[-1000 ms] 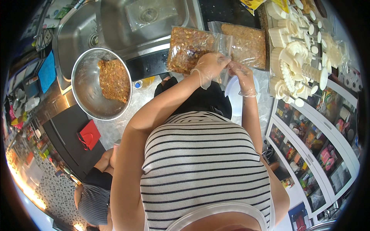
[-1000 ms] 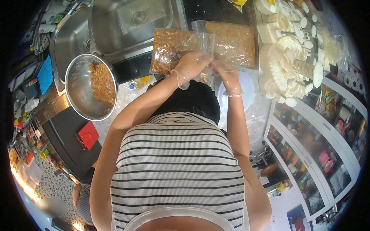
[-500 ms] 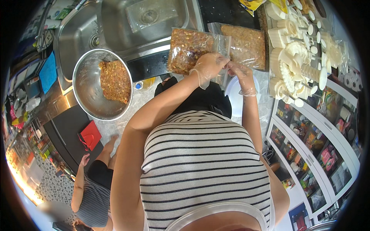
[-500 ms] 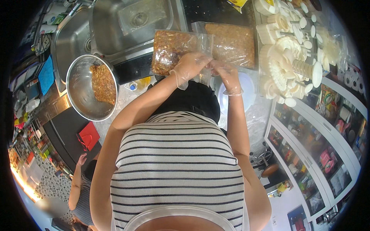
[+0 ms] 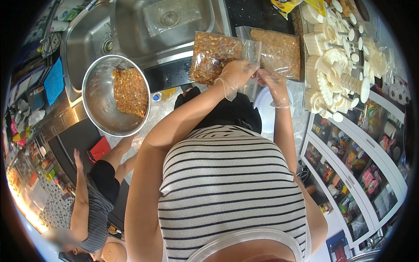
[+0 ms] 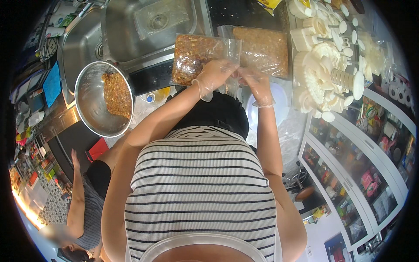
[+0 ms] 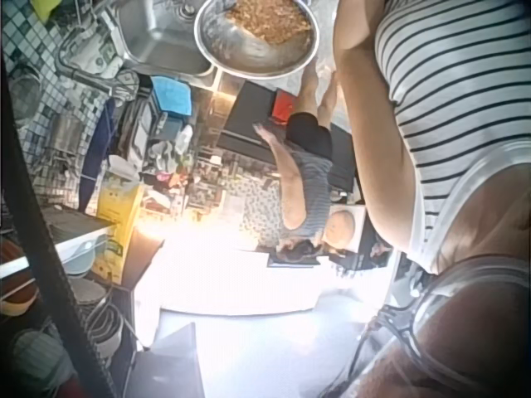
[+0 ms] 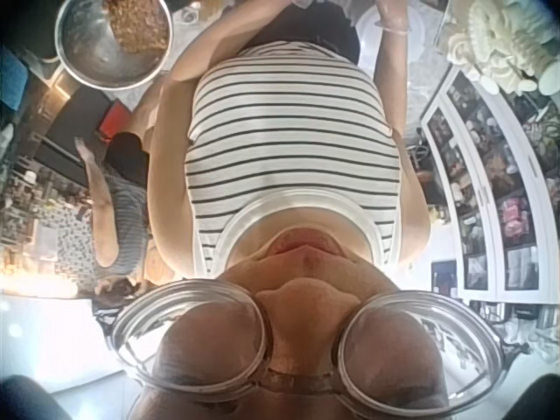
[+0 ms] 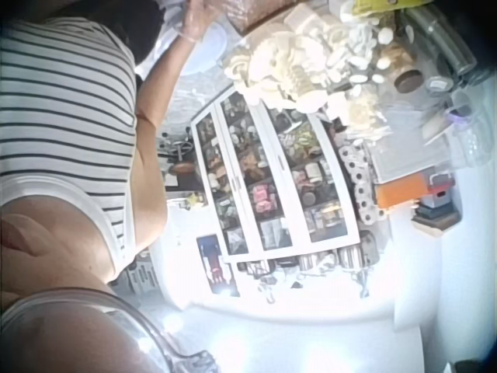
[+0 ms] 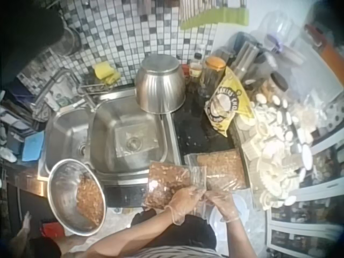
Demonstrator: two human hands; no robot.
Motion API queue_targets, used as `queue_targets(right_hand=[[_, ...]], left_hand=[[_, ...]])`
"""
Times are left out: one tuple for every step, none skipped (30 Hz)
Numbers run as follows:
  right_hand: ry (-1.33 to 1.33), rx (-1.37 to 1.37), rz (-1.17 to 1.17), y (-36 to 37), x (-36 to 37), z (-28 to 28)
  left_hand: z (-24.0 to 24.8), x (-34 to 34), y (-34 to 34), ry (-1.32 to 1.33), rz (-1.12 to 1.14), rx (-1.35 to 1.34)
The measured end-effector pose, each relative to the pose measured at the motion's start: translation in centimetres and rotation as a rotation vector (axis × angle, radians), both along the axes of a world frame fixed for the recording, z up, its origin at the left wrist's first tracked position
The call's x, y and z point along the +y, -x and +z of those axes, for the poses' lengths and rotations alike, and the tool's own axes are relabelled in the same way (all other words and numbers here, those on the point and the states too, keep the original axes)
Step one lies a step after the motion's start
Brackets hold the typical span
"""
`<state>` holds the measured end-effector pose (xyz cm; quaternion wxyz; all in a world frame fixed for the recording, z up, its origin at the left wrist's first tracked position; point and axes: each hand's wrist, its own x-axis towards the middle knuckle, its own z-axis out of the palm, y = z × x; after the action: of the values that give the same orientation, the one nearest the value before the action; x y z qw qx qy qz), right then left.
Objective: The person cleans a workspace with a cloth, stirs ingredients in a bowl with a spatula, and then empties the contents of several plastic bags into a larger bowl.
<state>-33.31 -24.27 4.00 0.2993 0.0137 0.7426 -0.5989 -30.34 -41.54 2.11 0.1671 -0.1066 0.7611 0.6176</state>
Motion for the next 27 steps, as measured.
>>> queue_targets(right_hand=[[0.000, 0.000, 0.002, 0.0, -0.1, 0.2], [-0.004, 0.001, 0.002, 0.0, -0.3, 0.6], [-0.009, 0.002, 0.002, 0.0, -0.4, 0.8], [-0.009, 0.002, 0.002, 0.0, -0.4, 0.8], [-0.015, -0.003, 0.002, 0.0, -0.3, 0.8], [-0.021, -0.008, 0.003, 0.0, -0.3, 0.8], [-0.021, -0.007, 0.003, 0.1, -0.2, 0.8], [-0.017, 0.005, 0.013, 0.1, -0.2, 0.7], [-0.012, 0.018, 0.023, 0.2, -0.1, 0.7], [-0.012, 0.019, 0.023, 0.2, -0.2, 0.7], [-0.011, 0.019, 0.021, 0.1, -0.2, 0.8], [-0.011, 0.020, 0.019, 0.1, -0.3, 0.8], [-0.010, 0.020, 0.020, 0.2, -0.3, 0.8], [-0.015, 0.020, 0.021, 0.2, -0.3, 0.7], [-0.020, 0.020, 0.022, 0.2, -0.4, 0.7], [-0.019, 0.019, 0.022, 0.2, -0.4, 0.6], [-0.026, 0.032, 0.025, 0.2, -0.4, 0.5], [-0.033, 0.045, 0.028, 0.2, -0.4, 0.4], [-0.033, 0.045, 0.027, 0.2, -0.3, 0.4], [-0.034, 0.050, 0.037, 0.2, -0.3, 0.3], [-0.036, 0.055, 0.046, 0.2, -0.2, 0.3], [-0.035, 0.054, 0.047, 0.3, -0.3, 0.4], [-0.040, 0.051, 0.054, 0.3, -0.4, 0.5], [-0.046, 0.047, 0.061, 0.3, -0.5, 0.6], [-0.046, 0.047, 0.057, 0.3, -0.4, 0.5], [-0.002, 0.053, 0.046, 0.2, -0.4, 0.2], [0.041, 0.060, 0.035, 0.1, -0.3, -0.1]], left_hand=[[-0.2, 0.0, 0.0, 0.008, 0.008, 0.030], [-0.5, 0.1, -0.1, 0.017, 0.017, 0.059], [-0.7, 0.1, -0.1, 0.017, 0.019, 0.059], [-0.6, 0.1, -0.1, 0.031, 0.010, 0.056], [-0.5, 0.0, 0.0, 0.045, 0.001, 0.053], [-0.5, 0.0, 0.0, 0.045, 0.001, 0.053], [-0.3, 0.0, 0.0, 0.032, 0.001, 0.027], [-0.2, 0.0, 0.0, 0.019, 0.001, 0.001], [-0.1, 0.0, 0.0, 0.019, 0.001, 0.002], [0.0, -0.1, 0.0, -0.009, 0.003, -0.022], [0.1, -0.1, 0.0, -0.037, 0.005, -0.046], [0.2, -0.2, 0.1, -0.037, 0.005, -0.045], [0.2, -0.3, 0.1, -0.004, -0.014, -0.021], [0.2, -0.3, 0.1, 0.028, -0.034, 0.003], [0.3, -0.3, 0.1, 0.029, -0.033, 0.003], [0.5, -0.2, 0.0, 0.097, -0.021, 0.033], [0.6, -0.1, 0.0, 0.165, -0.009, 0.063], [0.8, -0.1, 0.0, 0.165, -0.009, 0.062], [0.9, -0.1, 0.0, 0.150, -0.012, 0.064], [1.0, -0.2, -0.1, 0.136, -0.015, 0.066], [0.9, -0.2, 0.0, 0.136, -0.016, 0.065], [0.5, -0.4, 0.1, 0.126, -0.053, 0.070], [0.2, -0.6, 0.1, 0.117, -0.089, 0.076], [-0.2, -0.7, 0.1, 0.118, -0.090, 0.075], [-0.3, -0.7, 0.1, 0.026, -0.074, 0.048], [-0.4, -0.7, 0.1, -0.066, -0.058, 0.021], [-0.6, -0.8, 0.1, -0.067, -0.062, 0.021]])
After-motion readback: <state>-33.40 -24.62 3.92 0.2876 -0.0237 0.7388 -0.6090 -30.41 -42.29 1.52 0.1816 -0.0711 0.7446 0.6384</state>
